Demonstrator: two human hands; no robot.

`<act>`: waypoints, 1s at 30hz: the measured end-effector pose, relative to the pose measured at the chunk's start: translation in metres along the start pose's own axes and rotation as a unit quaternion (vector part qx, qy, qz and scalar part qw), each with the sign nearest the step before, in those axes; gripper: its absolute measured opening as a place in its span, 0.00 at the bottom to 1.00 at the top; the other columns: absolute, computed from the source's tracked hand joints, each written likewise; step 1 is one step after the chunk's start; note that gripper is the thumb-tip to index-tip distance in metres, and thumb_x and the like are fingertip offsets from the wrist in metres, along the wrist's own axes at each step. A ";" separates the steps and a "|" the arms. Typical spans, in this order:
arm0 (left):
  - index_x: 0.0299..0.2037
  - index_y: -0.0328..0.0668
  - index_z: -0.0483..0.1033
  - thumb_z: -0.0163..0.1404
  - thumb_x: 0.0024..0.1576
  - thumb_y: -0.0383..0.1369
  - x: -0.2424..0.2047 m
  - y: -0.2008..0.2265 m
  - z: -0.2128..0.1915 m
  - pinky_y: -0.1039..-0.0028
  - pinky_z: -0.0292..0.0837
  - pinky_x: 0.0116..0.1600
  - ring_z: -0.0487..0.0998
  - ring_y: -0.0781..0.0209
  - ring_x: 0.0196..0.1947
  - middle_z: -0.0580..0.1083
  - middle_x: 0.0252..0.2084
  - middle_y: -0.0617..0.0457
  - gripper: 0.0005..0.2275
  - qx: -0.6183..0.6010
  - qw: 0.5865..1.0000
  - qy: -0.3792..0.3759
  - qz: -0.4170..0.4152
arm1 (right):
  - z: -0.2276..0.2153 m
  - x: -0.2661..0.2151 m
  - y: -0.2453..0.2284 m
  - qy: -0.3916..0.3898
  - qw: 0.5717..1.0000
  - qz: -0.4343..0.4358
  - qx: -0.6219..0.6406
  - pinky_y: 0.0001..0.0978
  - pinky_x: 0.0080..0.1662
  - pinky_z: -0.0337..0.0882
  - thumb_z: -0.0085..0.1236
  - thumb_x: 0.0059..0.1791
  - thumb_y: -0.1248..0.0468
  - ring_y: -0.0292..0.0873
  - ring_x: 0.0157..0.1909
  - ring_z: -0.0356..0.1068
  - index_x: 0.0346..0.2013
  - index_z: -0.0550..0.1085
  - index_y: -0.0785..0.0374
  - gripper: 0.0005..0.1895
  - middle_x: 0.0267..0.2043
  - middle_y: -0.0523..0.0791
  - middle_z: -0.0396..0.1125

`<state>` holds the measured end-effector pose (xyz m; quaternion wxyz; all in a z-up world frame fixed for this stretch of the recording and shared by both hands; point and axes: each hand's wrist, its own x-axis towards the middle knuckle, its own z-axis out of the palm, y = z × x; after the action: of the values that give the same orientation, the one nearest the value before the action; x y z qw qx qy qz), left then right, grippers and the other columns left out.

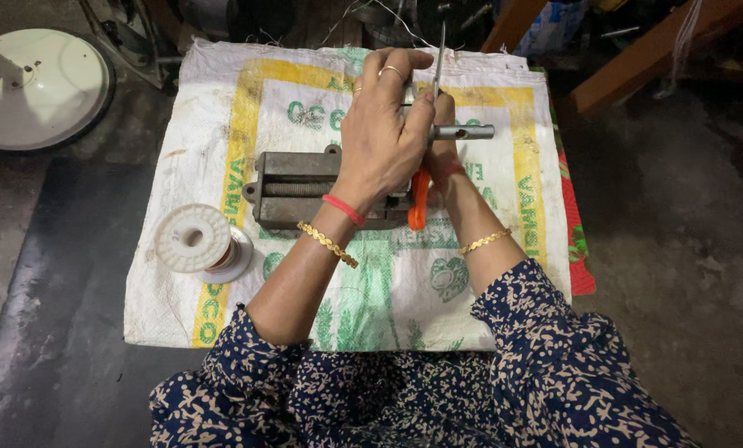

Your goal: The person operates a hand-cranked metal device to wind thread onto a spool. They use scissors to cut the thread, then continue winding by turning the crank and guiding the thread with both hands.

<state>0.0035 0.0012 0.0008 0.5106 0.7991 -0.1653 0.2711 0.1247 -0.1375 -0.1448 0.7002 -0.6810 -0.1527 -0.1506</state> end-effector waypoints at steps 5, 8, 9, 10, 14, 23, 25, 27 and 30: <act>0.57 0.46 0.73 0.49 0.62 0.35 0.001 -0.001 0.000 0.59 0.74 0.57 0.77 0.48 0.56 0.70 0.58 0.49 0.14 0.007 1.000 0.007 0.013 | -0.001 0.004 0.002 0.000 1.000 0.001 -0.004 0.32 0.30 0.60 0.49 0.56 0.59 0.35 0.28 0.60 0.37 0.74 0.63 0.11 0.27 0.39 0.61; 0.58 0.46 0.72 0.49 0.63 0.36 0.001 -0.002 0.000 0.59 0.74 0.58 0.76 0.46 0.57 0.70 0.59 0.49 0.14 0.008 1.000 0.006 0.020 | -0.003 0.002 0.007 -0.001 1.000 0.005 -0.006 0.33 0.29 0.59 0.50 0.56 0.59 0.35 0.27 0.60 0.37 0.75 0.63 0.11 0.27 0.39 0.61; 0.58 0.46 0.72 0.49 0.62 0.36 0.001 -0.002 0.001 0.59 0.74 0.57 0.76 0.46 0.57 0.70 0.59 0.49 0.14 0.005 1.000 0.004 0.014 | -0.003 0.002 0.007 -0.001 1.000 0.004 -0.007 0.33 0.29 0.59 0.50 0.56 0.59 0.35 0.26 0.59 0.37 0.75 0.63 0.11 0.26 0.39 0.61; 0.58 0.46 0.71 0.49 0.62 0.36 0.001 -0.002 0.001 0.59 0.74 0.57 0.77 0.47 0.57 0.69 0.59 0.49 0.15 0.002 1.000 0.001 0.008 | -0.002 0.002 0.007 -0.002 1.000 0.006 -0.007 0.33 0.29 0.59 0.50 0.55 0.60 0.35 0.26 0.59 0.37 0.75 0.63 0.11 0.26 0.39 0.61; 0.57 0.46 0.71 0.48 0.61 0.36 0.000 -0.002 -0.001 0.61 0.74 0.56 0.77 0.46 0.56 0.69 0.60 0.48 0.15 -0.005 1.000 -0.008 0.003 | 0.001 0.005 0.002 -0.004 1.000 0.004 -0.010 0.33 0.27 0.58 0.51 0.55 0.60 0.35 0.24 0.59 0.37 0.75 0.63 0.10 0.25 0.39 0.61; 0.66 0.45 0.65 0.48 0.65 0.41 0.001 0.001 -0.003 0.62 0.73 0.62 0.75 0.47 0.58 0.70 0.61 0.44 0.21 -0.008 1.000 -0.016 0.009 | -0.008 0.008 0.009 -0.013 1.000 0.017 -0.002 0.33 0.25 0.56 0.52 0.54 0.62 0.36 0.21 0.57 0.36 0.76 0.64 0.09 0.23 0.39 0.60; 0.73 0.42 0.58 0.48 0.67 0.43 -0.002 0.003 -0.016 0.57 0.64 0.68 0.69 0.41 0.65 0.66 0.66 0.39 0.26 0.045 0.997 -0.009 0.065 | -0.024 0.024 0.016 0.014 1.000 0.010 0.017 0.33 0.24 0.55 0.53 0.54 0.62 0.36 0.21 0.57 0.36 0.77 0.64 0.09 0.22 0.39 0.60; 0.76 0.41 0.54 0.46 0.69 0.44 -0.011 0.002 -0.037 0.55 0.57 0.74 0.63 0.38 0.71 0.63 0.71 0.35 0.29 0.038 0.996 0.005 0.077 | -0.054 0.040 0.016 0.090 0.992 0.003 0.091 0.33 0.24 0.55 0.53 0.53 0.62 0.36 0.20 0.57 0.36 0.77 0.64 0.09 0.22 0.39 0.59; 0.76 0.42 0.53 0.43 0.69 0.46 -0.046 -0.003 -0.059 0.58 0.57 0.75 0.63 0.42 0.74 0.62 0.73 0.34 0.28 -0.065 0.997 -0.001 -0.045 | -0.110 0.040 0.013 0.159 0.969 0.052 -0.179 0.37 0.27 0.62 0.57 0.53 0.63 0.39 0.22 0.64 0.34 0.82 0.68 0.11 0.24 0.46 0.69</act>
<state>-0.0476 0.0550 -0.0095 0.5728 0.7711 -0.1466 0.2362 0.1674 -0.2475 -0.1429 0.5887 -0.7699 0.0258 -0.2449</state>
